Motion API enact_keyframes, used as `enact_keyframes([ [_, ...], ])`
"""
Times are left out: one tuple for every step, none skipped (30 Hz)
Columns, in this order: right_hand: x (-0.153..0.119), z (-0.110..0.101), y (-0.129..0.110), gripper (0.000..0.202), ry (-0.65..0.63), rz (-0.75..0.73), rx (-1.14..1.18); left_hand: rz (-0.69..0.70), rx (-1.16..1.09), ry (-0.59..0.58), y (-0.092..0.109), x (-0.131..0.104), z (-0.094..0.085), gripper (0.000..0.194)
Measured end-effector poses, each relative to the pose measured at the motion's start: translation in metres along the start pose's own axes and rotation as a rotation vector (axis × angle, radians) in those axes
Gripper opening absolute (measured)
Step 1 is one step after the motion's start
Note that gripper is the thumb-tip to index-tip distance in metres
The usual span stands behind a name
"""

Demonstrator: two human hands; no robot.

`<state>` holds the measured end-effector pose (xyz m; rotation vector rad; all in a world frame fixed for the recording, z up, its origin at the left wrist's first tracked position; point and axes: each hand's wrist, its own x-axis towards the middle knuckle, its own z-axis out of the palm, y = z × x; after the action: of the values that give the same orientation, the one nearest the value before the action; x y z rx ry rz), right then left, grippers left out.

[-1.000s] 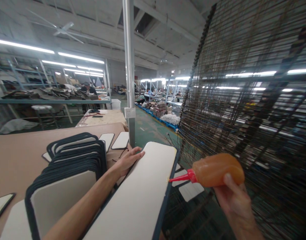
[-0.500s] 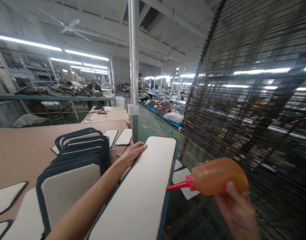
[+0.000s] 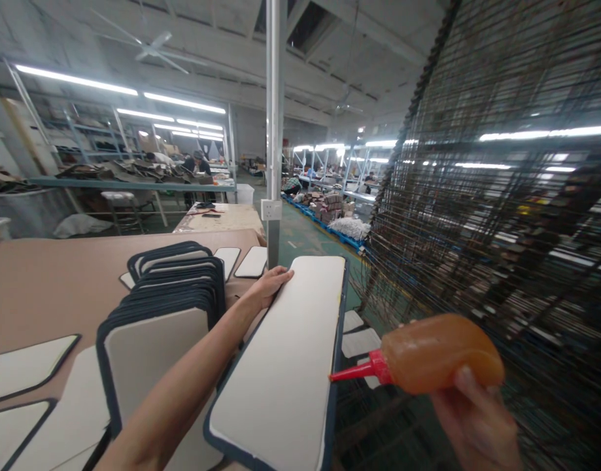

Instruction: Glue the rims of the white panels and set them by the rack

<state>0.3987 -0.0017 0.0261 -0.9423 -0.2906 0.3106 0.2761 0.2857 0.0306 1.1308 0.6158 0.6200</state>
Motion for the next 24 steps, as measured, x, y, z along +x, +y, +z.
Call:
enact_keyframes([
  [0.000, -0.001, 0.000, 0.059, 0.008, -0.001, 0.000, 0.000, 0.002, 0.007, 0.000, 0.002, -0.001, 0.028],
  [-0.001, -0.002, 0.001, 0.060, 0.019, 0.002, 0.001, -0.001, 0.005, 0.014, 0.000, 0.003, -0.002, 0.028],
  [-0.001, -0.003, 0.001, 0.061, 0.028, 0.011, 0.001, -0.002, 0.008, 0.020, 0.000, 0.005, -0.003, 0.028],
  [-0.001, -0.004, 0.001, 0.063, 0.038, 0.023, 0.001, -0.004, 0.011, 0.026, 0.000, 0.007, -0.004, 0.028],
  [-0.002, -0.004, 0.001, 0.064, 0.042, 0.032, -0.001, -0.004, 0.013, 0.031, 0.000, 0.009, -0.005, 0.027],
  [-0.002, -0.005, 0.002, 0.065, 0.042, 0.040, -0.009, -0.004, 0.015, 0.036, 0.000, 0.010, -0.006, 0.027],
  [-0.002, -0.006, 0.002, 0.066, 0.037, 0.045, -0.018, -0.003, 0.017, 0.041, 0.000, 0.012, -0.007, 0.026],
  [-0.002, -0.006, 0.002, 0.066, 0.027, 0.046, -0.026, -0.002, 0.018, 0.047, -0.001, 0.013, -0.009, 0.025],
  [-0.003, -0.006, 0.002, 0.066, 0.016, 0.049, -0.029, 0.001, 0.019, 0.052, -0.001, 0.015, -0.010, 0.024],
  [-0.003, -0.006, 0.002, 0.067, 0.006, 0.052, -0.026, 0.004, 0.019, 0.057, -0.001, 0.016, -0.012, 0.023],
  [-0.004, -0.006, 0.002, 0.068, -0.001, 0.058, -0.018, 0.007, 0.018, 0.063, -0.002, 0.017, -0.013, 0.022],
  [-0.005, -0.006, 0.002, 0.069, 0.001, 0.066, -0.009, 0.010, 0.017, 0.069, -0.002, 0.017, -0.015, 0.021],
  [-0.006, -0.006, 0.002, 0.071, 0.008, 0.073, -0.002, 0.014, 0.016, 0.075, -0.002, 0.018, -0.016, 0.019],
  [-0.007, -0.006, 0.001, 0.072, 0.020, 0.081, 0.001, 0.017, 0.014, 0.082, -0.001, 0.018, -0.018, 0.018],
  [-0.008, -0.006, 0.001, 0.072, 0.029, 0.089, 0.002, 0.019, 0.011, 0.090, -0.001, 0.019, -0.019, 0.017],
  [-0.008, -0.006, 0.001, 0.073, 0.037, 0.096, 0.001, 0.021, 0.009, 0.098, -0.001, 0.019, -0.021, 0.016],
  [-0.009, -0.006, 0.000, 0.073, 0.041, 0.104, -0.002, 0.023, 0.006, 0.107, -0.001, 0.019, -0.022, 0.014],
  [-0.010, -0.007, 0.000, 0.072, 0.044, 0.108, -0.003, 0.024, 0.003, 0.117, 0.000, 0.019, -0.023, 0.013],
  [-0.010, -0.008, 0.000, 0.071, 0.047, 0.107, -0.005, 0.026, -0.001, 0.128, 0.000, 0.019, -0.025, 0.012],
  [-0.011, -0.009, 0.000, 0.069, 0.049, 0.104, -0.007, 0.027, -0.005, 0.141, 0.001, 0.019, -0.027, 0.011],
  [-0.011, -0.010, 0.001, 0.068, 0.052, 0.098, -0.015, 0.029, -0.010, 0.155, 0.001, 0.019, -0.028, 0.011],
  [-0.011, -0.012, 0.003, 0.065, 0.058, 0.088, -0.029, 0.031, -0.015, 0.172, 0.002, 0.019, -0.030, 0.011],
  [-0.012, -0.015, 0.005, 0.061, 0.064, 0.068, -0.054, 0.033, -0.020, 0.190, 0.003, 0.019, -0.031, 0.011],
  [-0.012, -0.018, 0.008, 0.056, 0.068, 0.024, -0.105, 0.035, -0.027, 0.209, 0.003, 0.018, -0.032, 0.011],
])
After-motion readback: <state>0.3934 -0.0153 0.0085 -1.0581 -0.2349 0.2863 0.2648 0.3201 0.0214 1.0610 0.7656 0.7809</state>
